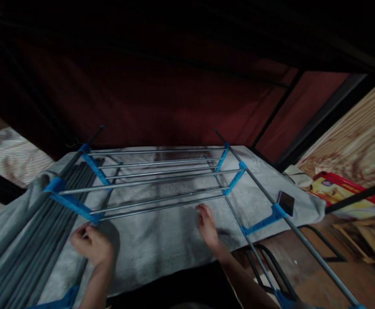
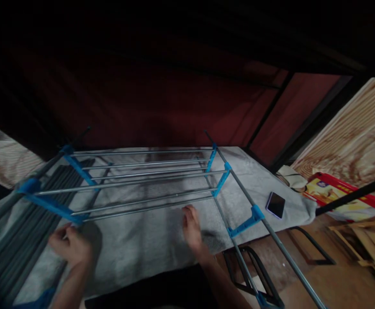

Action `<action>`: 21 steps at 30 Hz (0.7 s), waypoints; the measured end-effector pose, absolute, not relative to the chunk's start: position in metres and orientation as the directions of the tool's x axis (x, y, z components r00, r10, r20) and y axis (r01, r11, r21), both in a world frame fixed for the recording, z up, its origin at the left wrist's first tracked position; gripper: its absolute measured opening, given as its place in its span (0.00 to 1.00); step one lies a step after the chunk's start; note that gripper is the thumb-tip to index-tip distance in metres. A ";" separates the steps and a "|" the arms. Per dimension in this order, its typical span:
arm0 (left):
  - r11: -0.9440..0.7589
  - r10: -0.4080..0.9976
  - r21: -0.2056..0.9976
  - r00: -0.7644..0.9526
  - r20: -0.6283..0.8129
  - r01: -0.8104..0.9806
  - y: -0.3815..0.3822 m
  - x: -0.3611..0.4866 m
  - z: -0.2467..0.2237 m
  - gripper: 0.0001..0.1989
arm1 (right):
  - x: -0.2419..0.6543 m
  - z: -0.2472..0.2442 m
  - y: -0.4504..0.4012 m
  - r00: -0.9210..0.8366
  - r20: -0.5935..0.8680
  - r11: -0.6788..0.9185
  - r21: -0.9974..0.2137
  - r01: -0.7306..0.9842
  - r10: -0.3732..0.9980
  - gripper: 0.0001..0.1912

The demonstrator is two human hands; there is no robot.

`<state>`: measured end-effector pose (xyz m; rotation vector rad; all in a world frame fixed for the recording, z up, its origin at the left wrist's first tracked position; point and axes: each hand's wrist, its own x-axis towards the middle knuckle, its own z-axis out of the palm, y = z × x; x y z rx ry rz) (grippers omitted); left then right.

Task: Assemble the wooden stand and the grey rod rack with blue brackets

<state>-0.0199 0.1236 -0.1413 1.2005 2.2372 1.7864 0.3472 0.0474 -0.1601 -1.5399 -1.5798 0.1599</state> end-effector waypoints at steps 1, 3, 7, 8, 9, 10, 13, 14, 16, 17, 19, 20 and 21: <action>0.000 0.654 0.773 -0.585 0.480 0.634 0.112 -0.010 -0.145 0.14 | 0.365 -0.163 0.046 0.241 0.506 0.166 -0.633 0.756 0.828 0.22; -0.168 0.758 0.592 -0.281 0.589 0.788 0.097 0.013 -0.147 0.14 | 0.396 -0.167 0.044 0.373 0.511 0.020 -0.610 0.792 0.775 0.20; -0.487 0.782 0.306 0.252 0.570 0.818 0.101 0.056 -0.140 0.17 | 0.441 -0.166 0.053 0.588 0.497 -0.285 -0.557 0.780 0.639 0.24; -0.526 0.775 0.268 0.324 0.543 0.807 0.107 0.065 -0.139 0.18 | 0.448 -0.165 0.057 0.608 0.493 -0.323 -0.545 0.773 0.622 0.26; -0.552 0.768 0.237 0.376 0.519 0.799 0.114 0.072 -0.140 0.19 | 0.454 -0.164 0.061 0.615 0.485 -0.346 -0.535 0.771 0.622 0.28; -0.571 0.761 0.209 0.417 0.497 0.794 0.121 0.078 -0.141 0.20 | 0.458 -0.163 0.065 0.614 0.469 -0.359 -0.524 0.772 0.635 0.29; -0.598 0.754 0.133 0.497 0.430 0.791 0.142 0.086 -0.151 0.20 | 0.464 -0.161 0.076 0.601 0.383 -0.403 -0.483 0.777 0.701 0.29; -0.596 0.757 0.113 0.510 0.409 0.795 0.148 0.087 -0.155 0.20 | 0.464 -0.161 0.079 0.606 0.353 -0.429 -0.464 0.775 0.713 0.28; -0.589 0.763 0.086 0.518 0.386 0.803 0.155 0.087 -0.160 0.20 | 0.464 -0.162 0.084 0.622 0.312 -0.481 -0.425 0.767 0.718 0.26; -0.588 0.762 0.078 0.520 0.386 0.805 0.158 0.087 -0.161 0.20 | 0.464 -0.162 0.086 0.632 0.303 -0.502 -0.408 0.762 0.713 0.25; -0.594 0.751 0.071 0.521 0.405 0.801 0.160 0.087 -0.161 0.20 | 0.463 -0.163 0.089 0.650 0.294 -0.535 -0.385 0.752 0.701 0.24; -0.598 0.744 0.066 0.522 0.417 0.799 0.160 0.088 -0.160 0.19 | 0.463 -0.163 0.091 0.656 0.293 -0.547 -0.375 0.748 0.696 0.23; -0.597 0.738 0.058 0.519 0.430 0.800 0.160 0.089 -0.159 0.19 | 0.462 -0.163 0.092 0.660 0.295 -0.557 -0.364 0.746 0.691 0.21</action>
